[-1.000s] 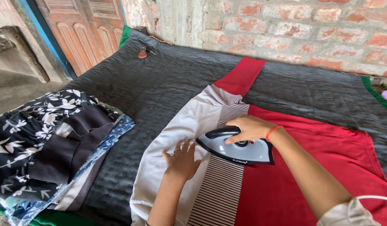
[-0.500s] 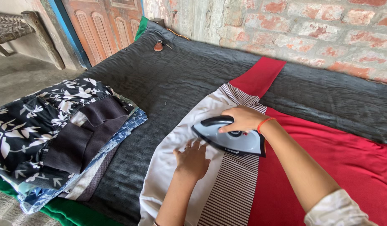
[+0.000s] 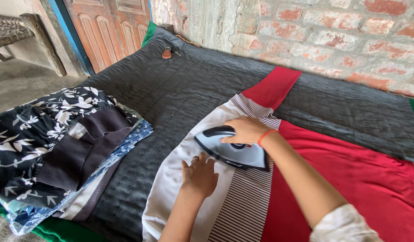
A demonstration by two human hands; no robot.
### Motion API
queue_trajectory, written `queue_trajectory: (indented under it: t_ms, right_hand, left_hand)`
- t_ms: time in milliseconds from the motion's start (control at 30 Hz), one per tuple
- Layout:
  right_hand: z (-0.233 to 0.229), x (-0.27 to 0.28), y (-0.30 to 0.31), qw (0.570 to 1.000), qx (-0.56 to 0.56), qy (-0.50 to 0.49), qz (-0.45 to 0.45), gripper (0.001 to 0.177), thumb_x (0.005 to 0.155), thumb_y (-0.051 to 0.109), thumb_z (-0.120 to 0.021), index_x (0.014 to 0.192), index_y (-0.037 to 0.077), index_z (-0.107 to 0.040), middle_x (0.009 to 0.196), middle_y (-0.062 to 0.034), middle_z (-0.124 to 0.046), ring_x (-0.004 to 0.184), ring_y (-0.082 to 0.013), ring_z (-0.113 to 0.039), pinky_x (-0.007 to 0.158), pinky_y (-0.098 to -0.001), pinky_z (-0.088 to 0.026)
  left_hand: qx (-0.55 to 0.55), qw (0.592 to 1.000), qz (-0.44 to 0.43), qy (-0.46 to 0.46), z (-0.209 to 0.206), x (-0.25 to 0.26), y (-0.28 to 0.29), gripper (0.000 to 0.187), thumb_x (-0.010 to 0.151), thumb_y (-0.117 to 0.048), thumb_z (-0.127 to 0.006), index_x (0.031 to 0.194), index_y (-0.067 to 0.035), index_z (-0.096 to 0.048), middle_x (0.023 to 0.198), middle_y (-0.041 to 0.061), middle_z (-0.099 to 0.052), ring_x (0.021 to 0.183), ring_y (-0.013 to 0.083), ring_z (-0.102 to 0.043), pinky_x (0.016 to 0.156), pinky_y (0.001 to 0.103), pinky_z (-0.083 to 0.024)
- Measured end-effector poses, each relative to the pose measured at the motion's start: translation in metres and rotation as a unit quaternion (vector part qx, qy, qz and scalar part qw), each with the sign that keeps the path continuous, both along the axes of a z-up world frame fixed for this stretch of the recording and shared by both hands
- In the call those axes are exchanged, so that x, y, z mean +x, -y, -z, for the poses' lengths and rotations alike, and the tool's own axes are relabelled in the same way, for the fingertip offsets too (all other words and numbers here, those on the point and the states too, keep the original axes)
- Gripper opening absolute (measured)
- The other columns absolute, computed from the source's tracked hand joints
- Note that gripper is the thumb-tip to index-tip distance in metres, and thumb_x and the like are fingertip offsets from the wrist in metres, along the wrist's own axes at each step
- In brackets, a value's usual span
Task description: The person irons a red and white striped garment on a dark mat, folds it neatly, and places it on a stack of folded clothes. Then the person irons a pair of light grey trousers on the same mat.
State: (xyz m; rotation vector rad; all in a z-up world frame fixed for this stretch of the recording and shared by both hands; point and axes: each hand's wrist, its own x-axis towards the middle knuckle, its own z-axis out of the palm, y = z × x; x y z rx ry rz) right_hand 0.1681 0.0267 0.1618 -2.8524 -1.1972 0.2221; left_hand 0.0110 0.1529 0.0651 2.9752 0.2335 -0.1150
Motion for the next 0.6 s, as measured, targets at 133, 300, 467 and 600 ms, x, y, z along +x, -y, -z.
queue_trajectory:
  t_ms: [133,300,467,600]
  right_hand:
    - [0.001,0.003,0.031,0.999,0.017,0.032,0.019,0.061,0.078,0.062,-0.07,0.118,0.016,-0.069,0.088,-0.011,-0.075,0.074,-0.0284,-0.076,0.075,-0.0437,-0.059]
    - [-0.005,0.021,0.026,0.995,0.02,0.084,0.057,0.049,0.082,0.062,-0.07,0.103,0.018,-0.076,0.08,-0.009,-0.077,0.078,-0.026,-0.073,0.076,-0.0431,-0.056]
    - [-0.007,0.024,0.039,0.993,-0.002,-0.003,0.115,0.051,0.079,0.061,-0.067,0.113,0.023,-0.072,0.079,-0.0101,-0.076,0.073,-0.0285,-0.078,0.077,-0.0429,-0.061]
    - [-0.003,0.035,0.065,0.994,0.004,0.035,0.103,0.052,0.077,0.062,-0.071,0.11,0.022,-0.074,0.08,-0.0094,-0.076,0.075,-0.0273,-0.074,0.077,-0.0436,-0.057]
  left_hand:
    - [-0.008,1.0,0.002,0.011,0.007,0.005,-0.002,0.045,0.098,-0.037,-0.063,0.132,-0.008,-0.053,0.143,0.012,-0.045,0.137,0.0295,-0.045,0.107,0.058,-0.04]
    - [0.032,0.996,-0.002,0.079,0.012,0.012,0.005,0.045,0.095,-0.035,-0.065,0.129,-0.008,-0.053,0.138,0.014,-0.045,0.137,0.0316,-0.043,0.102,0.056,-0.04]
    - [0.074,0.994,-0.005,0.075,0.01,0.015,0.006,0.054,0.099,-0.045,-0.06,0.133,-0.004,-0.051,0.134,0.015,-0.047,0.134,0.029,-0.044,0.102,0.053,-0.04]
    - [0.085,0.994,-0.009,0.069,0.011,0.016,0.007,0.05,0.098,-0.043,-0.06,0.13,-0.005,-0.054,0.136,0.015,-0.046,0.133,0.0286,-0.043,0.1,0.05,-0.041]
